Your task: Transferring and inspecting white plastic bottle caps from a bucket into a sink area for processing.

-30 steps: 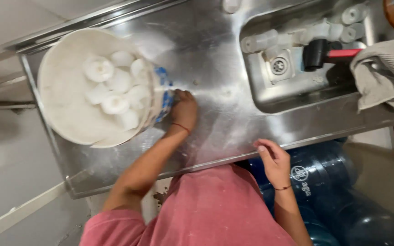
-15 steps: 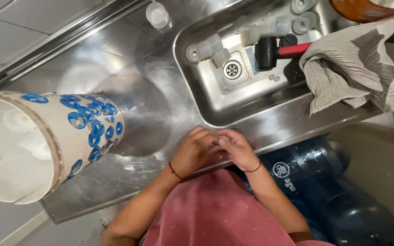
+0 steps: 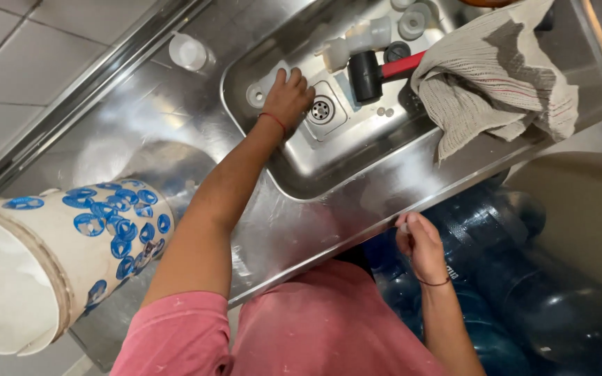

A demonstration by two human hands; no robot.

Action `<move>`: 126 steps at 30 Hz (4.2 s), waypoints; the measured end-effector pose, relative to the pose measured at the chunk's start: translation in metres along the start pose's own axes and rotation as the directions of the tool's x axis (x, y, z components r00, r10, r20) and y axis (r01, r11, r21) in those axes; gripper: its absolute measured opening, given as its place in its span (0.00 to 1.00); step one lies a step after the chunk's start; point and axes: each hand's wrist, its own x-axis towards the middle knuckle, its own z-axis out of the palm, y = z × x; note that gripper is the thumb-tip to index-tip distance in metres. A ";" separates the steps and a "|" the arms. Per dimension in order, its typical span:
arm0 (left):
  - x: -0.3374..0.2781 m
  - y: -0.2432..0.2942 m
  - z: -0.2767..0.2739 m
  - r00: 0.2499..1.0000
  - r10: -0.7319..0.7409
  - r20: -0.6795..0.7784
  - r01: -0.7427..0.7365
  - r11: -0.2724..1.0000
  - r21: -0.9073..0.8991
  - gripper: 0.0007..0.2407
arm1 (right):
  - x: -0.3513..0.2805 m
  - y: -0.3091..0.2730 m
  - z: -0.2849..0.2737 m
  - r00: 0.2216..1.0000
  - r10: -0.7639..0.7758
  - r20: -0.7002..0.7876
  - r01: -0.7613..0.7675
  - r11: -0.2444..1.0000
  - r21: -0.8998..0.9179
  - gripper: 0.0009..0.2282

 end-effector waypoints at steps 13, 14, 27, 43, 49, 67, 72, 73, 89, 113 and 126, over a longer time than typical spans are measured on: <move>-0.154 0.128 -0.166 0.650 -0.335 0.682 -0.110 -0.929 -0.352 0.18 | -0.027 -0.061 0.155 0.845 -0.442 0.300 0.513 0.828 -0.225 0.08; -0.162 0.130 -0.181 0.641 -0.357 0.680 -0.138 -0.924 -0.356 0.18 | -0.035 -0.058 0.173 0.839 -0.434 0.327 0.516 0.825 -0.230 0.08; -0.304 0.124 -0.244 0.501 -0.645 0.576 -0.188 -0.731 -0.656 0.17 | -0.102 0.004 0.304 0.646 -0.332 0.687 0.701 0.615 -0.361 0.28; -0.416 0.115 -0.270 0.436 -0.799 0.414 -0.139 -0.514 -0.847 0.13 | -0.186 0.049 0.389 0.570 -0.309 0.761 0.769 0.528 -0.361 0.18; -0.423 0.115 -0.299 0.441 -0.682 0.583 -0.336 -0.728 -0.597 0.13 | -0.204 0.047 0.383 0.608 -0.217 0.763 0.706 0.588 -0.395 0.34; -0.457 0.149 -0.255 0.633 -0.565 0.529 -0.319 -0.813 -0.486 0.10 | -0.213 0.055 0.379 0.689 -0.339 0.641 0.711 0.486 -0.508 0.37; -0.456 0.136 -0.278 0.680 -0.554 0.480 -0.310 -0.811 -0.497 0.09 | -0.209 0.056 0.379 0.681 -0.308 0.664 0.705 0.523 -0.480 0.37; -0.459 0.138 -0.280 0.679 -0.561 0.473 -0.313 -0.804 -0.506 0.09 | -0.212 0.055 0.379 0.679 -0.287 0.676 0.701 0.525 -0.482 0.37; -0.467 0.128 -0.329 0.786 -0.504 0.358 -0.230 -0.776 -0.588 0.10 | -0.219 0.062 0.373 0.634 -0.214 0.743 0.646 0.675 -0.357 0.33; -0.441 0.015 -0.435 0.357 -0.874 -0.330 0.188 0.413 -0.891 0.27 | -0.157 0.053 0.230 0.671 -0.714 0.199 0.737 0.614 -0.282 0.10; -0.346 0.051 -0.352 0.630 -0.579 -0.517 0.344 0.806 -0.482 0.14 | -0.094 0.083 0.202 0.959 -0.213 0.186 0.279 0.817 -0.504 0.09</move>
